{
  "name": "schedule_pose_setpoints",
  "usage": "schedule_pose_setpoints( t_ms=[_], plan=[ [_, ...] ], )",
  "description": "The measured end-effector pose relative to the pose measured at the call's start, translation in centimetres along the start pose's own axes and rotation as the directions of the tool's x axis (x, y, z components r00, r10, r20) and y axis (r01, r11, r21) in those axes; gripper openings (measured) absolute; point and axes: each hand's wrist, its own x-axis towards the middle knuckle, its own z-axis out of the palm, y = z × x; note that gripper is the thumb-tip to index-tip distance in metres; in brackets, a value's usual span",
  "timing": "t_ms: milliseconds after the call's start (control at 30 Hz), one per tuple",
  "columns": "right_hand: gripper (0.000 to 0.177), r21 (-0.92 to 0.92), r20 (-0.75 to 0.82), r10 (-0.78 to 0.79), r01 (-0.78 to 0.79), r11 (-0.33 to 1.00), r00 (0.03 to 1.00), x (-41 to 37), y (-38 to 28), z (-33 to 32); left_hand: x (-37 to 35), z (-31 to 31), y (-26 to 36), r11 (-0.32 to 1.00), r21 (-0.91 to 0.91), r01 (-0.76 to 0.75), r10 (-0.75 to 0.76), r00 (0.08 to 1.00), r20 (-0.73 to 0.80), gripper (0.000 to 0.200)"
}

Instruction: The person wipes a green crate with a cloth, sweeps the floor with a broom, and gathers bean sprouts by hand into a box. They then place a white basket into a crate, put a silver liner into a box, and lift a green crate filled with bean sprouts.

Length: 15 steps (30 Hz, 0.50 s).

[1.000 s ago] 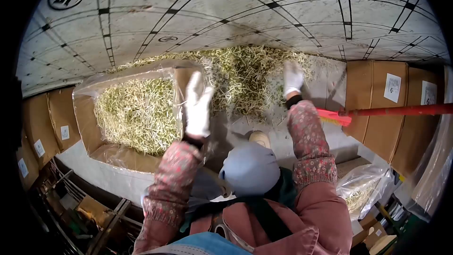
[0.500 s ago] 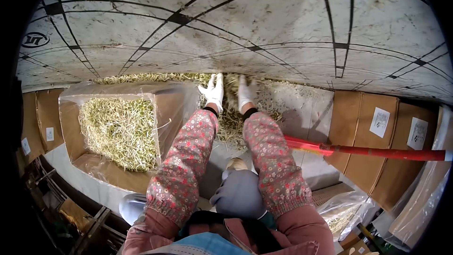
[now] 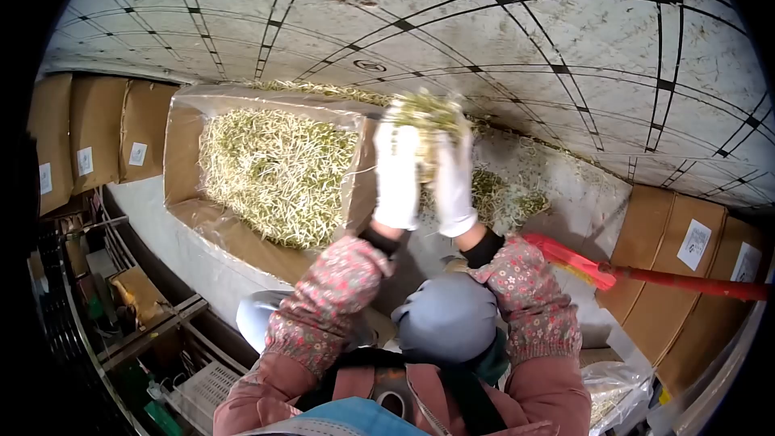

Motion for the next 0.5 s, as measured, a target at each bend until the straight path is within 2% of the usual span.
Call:
schedule_pose_setpoints(
  t_ms=[33,67,100,133,167,200,233,267,300,333,367,400,433,467,500],
  plan=[
    [0.045,0.029,0.085,-0.021,0.018,0.999,0.996,-0.6,-1.7,3.1,0.3,-3.0,1.5,0.954,0.266,-0.139,0.138,0.99,0.024,0.045],
    [0.051,0.37,0.176,0.007,-0.073,0.926,0.984,-1.5,-2.4,6.4,0.6,-6.0,3.0,0.82,0.512,-0.257,0.273,0.961,0.047,0.044],
    [0.057,0.267,0.299,-0.021,-0.063,0.962,0.954,-2.0,-2.1,8.2,1.2,-9.0,5.5,0.329,0.84,-0.432,0.453,0.852,0.261,0.044],
    [0.065,0.161,0.488,0.024,-0.117,0.98,0.873,-2.2,-1.8,9.5,1.9,-10.1,9.0,0.935,0.333,-0.121,0.149,0.987,-0.062,0.049],
    [0.073,0.133,0.566,0.053,-0.154,0.979,0.823,-2.3,-1.3,11.4,2.9,-13.5,10.9,0.946,0.324,0.009,0.0,1.0,-0.028,0.06],
    [0.072,-0.117,0.623,-0.003,0.097,0.988,0.782,-1.7,0.2,12.2,4.0,-16.5,11.0,0.964,0.261,0.053,-0.018,0.991,-0.134,0.064],
    [0.07,-0.334,0.69,-0.021,0.345,0.877,0.723,-0.9,1.6,12.4,6.0,-22.3,8.9,0.918,0.397,0.006,0.088,0.972,-0.219,0.066],
    [0.066,-0.323,0.739,0.156,0.141,0.936,0.656,0.2,1.5,11.4,5.5,-22.9,10.8,0.855,0.476,0.205,-0.01,0.925,-0.381,0.069],
    [0.053,-0.204,0.727,0.091,0.088,0.975,0.68,1.0,2.1,9.3,5.7,-27.2,9.9,0.816,0.511,0.271,-0.027,0.9,-0.435,0.072],
    [0.042,-0.352,0.652,0.016,0.284,0.892,0.758,2.1,1.4,6.5,4.8,-28.4,10.2,0.789,0.542,0.289,0.003,0.881,-0.474,0.071],
    [0.035,-0.218,0.438,0.029,0.075,0.973,0.899,1.9,1.9,3.3,3.9,-28.4,10.2,0.769,0.556,0.315,-0.005,0.873,-0.487,0.071],
    [0.032,-0.437,0.286,-0.171,0.287,0.853,0.943,2.8,2.3,-0.6,3.0,-28.5,10.1,0.748,0.57,0.341,-0.013,0.866,-0.5,0.071],
    [0.031,-0.437,0.147,-0.14,0.191,0.879,0.979,2.7,3.0,-5.5,1.8,-27.6,9.9,0.738,0.62,0.267,-0.094,0.95,-0.298,0.07],
    [0.035,-0.362,-0.063,-0.05,0.024,0.932,0.997,1.6,4.1,-10.1,1.0,-26.2,9.3,0.746,0.644,0.169,-0.153,0.985,-0.081,0.07],
    [0.04,-0.331,-0.267,-0.062,-0.031,0.943,0.962,-0.6,5.2,-13.5,-0.6,-23.9,8.0,0.775,0.607,0.177,-0.223,0.975,0.002,0.069]
  ],
)
